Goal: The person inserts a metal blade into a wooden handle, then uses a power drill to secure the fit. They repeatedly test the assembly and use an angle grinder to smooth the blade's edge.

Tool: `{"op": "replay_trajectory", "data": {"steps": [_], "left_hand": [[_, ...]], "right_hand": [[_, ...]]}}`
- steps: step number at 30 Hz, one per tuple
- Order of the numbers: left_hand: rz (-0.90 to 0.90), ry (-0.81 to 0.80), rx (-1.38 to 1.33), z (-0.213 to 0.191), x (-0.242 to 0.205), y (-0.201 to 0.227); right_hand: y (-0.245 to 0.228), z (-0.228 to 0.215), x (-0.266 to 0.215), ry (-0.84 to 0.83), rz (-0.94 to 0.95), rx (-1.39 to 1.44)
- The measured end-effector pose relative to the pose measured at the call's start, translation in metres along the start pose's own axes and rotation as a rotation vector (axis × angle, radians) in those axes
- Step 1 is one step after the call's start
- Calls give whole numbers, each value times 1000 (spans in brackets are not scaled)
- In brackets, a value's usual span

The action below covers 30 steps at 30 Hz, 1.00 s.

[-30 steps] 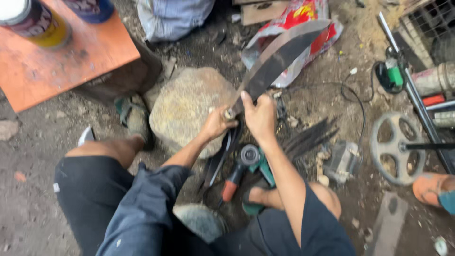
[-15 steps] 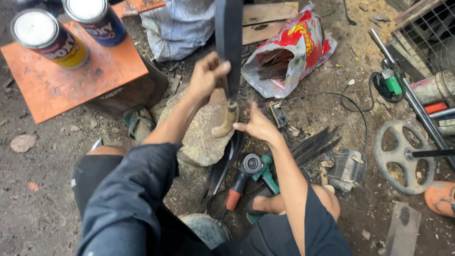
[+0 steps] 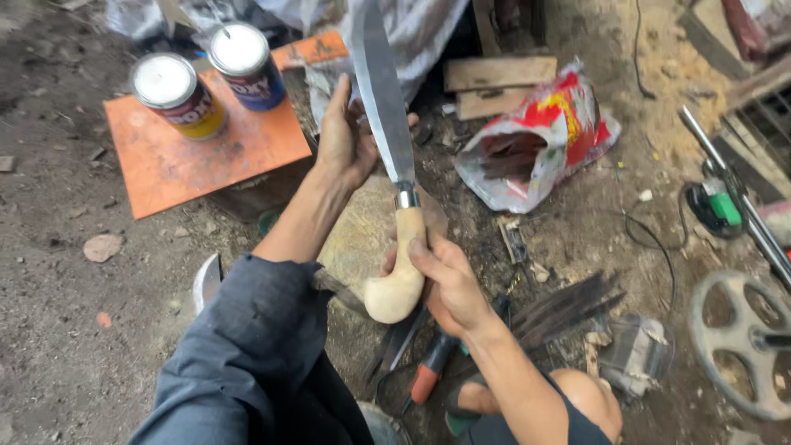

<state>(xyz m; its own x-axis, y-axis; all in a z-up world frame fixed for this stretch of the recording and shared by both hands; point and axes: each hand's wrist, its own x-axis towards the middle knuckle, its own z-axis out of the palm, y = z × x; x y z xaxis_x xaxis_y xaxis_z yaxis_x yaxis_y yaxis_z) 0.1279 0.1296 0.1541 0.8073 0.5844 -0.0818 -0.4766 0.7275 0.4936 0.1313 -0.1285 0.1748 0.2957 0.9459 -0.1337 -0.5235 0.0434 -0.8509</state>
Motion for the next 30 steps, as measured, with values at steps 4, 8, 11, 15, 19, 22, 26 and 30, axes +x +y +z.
{"op": "replay_trajectory", "data": {"steps": [4,8,11,15,19,22,26,30], "left_hand": [[3,61,13,-10,0,-7],[0,65,49,-35,15,-21],[18,-36,-10,-50,35,-34],[-6,248,-188,-62,58,-49],[-43,355,-58,-73,58,-57],[-98,374,-120,-73,61,-57],[-103,328,-139,-73,65,-62],[-117,337,-98,-68,61,-60]], "right_hand": [[-9,10,-9,-16,27,160],[-14,15,-12,-55,13,217],[-18,19,-13,-161,-87,138],[-17,26,-12,-166,-71,160],[-16,27,-14,-147,-84,206],[-19,26,-13,-153,-98,184],[-20,26,-15,-162,-109,163],[-20,26,-16,-156,-102,196]]}}
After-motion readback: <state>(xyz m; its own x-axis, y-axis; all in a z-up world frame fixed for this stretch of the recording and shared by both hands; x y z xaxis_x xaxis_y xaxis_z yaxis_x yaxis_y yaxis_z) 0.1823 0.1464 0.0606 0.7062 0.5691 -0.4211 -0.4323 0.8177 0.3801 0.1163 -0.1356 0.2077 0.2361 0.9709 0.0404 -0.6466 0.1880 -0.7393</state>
